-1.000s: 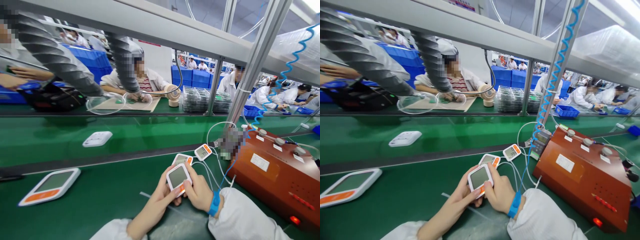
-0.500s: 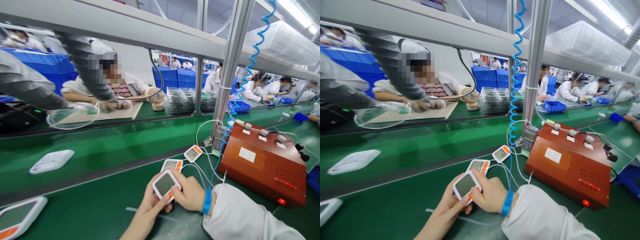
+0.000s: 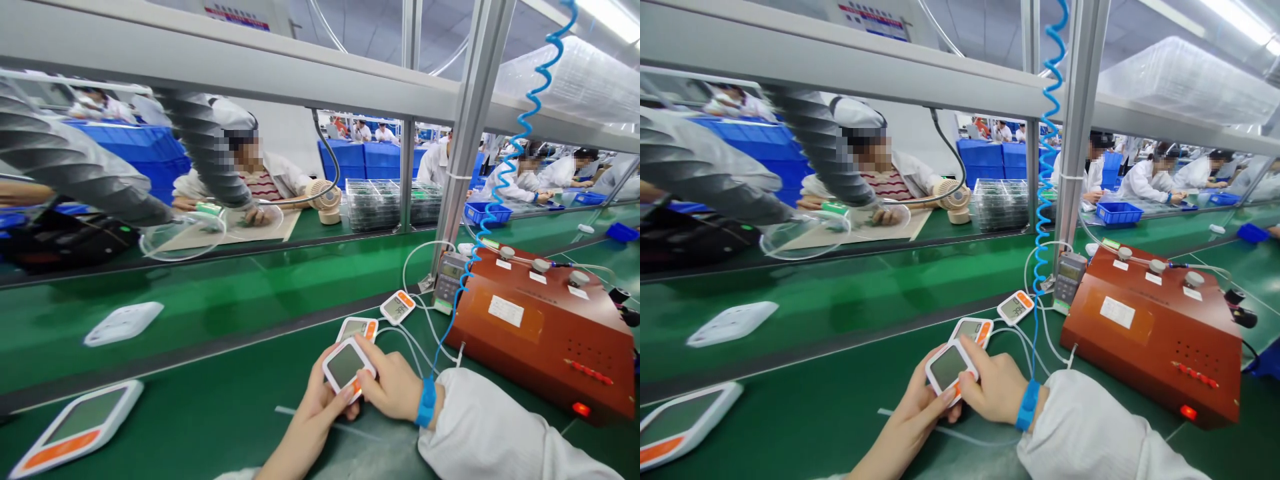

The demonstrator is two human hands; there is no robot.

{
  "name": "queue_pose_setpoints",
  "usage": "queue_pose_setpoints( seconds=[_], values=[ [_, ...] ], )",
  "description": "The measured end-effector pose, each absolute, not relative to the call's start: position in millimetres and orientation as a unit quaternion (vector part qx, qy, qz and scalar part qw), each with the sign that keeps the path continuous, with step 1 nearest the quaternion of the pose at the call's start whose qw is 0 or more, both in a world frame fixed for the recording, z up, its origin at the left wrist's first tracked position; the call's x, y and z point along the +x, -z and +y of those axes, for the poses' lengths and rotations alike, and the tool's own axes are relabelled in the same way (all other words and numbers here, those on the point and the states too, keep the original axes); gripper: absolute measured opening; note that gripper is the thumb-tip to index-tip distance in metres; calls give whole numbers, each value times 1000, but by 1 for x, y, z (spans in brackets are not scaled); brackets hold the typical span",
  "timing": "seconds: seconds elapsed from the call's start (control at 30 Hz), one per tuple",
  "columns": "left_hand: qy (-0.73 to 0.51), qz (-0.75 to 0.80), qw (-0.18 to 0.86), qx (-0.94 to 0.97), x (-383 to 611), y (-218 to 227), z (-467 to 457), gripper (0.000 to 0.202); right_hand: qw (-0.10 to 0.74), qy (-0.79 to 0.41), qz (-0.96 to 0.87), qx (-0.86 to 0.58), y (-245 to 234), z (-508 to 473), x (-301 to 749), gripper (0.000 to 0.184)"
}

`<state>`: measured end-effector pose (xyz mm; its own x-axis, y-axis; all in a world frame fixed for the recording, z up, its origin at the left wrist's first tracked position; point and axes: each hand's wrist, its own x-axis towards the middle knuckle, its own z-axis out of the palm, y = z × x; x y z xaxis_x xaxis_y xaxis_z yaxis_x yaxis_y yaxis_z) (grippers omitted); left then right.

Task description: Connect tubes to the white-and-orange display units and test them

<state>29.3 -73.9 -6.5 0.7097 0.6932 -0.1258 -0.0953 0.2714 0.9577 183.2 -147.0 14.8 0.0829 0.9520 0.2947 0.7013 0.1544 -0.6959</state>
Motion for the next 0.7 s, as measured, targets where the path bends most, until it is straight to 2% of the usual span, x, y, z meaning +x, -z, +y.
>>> queue_pose_setpoints(
  seconds=[0.5,0.7],
  values=[
    [-266,253,757,541,29,18,-70,97,379,-191,-654,-626,-13,-149,184,61],
    [-256,265,756,541,28,6,-74,98,367,-196,-661,-625,-14,-150,184,61]
  ],
)
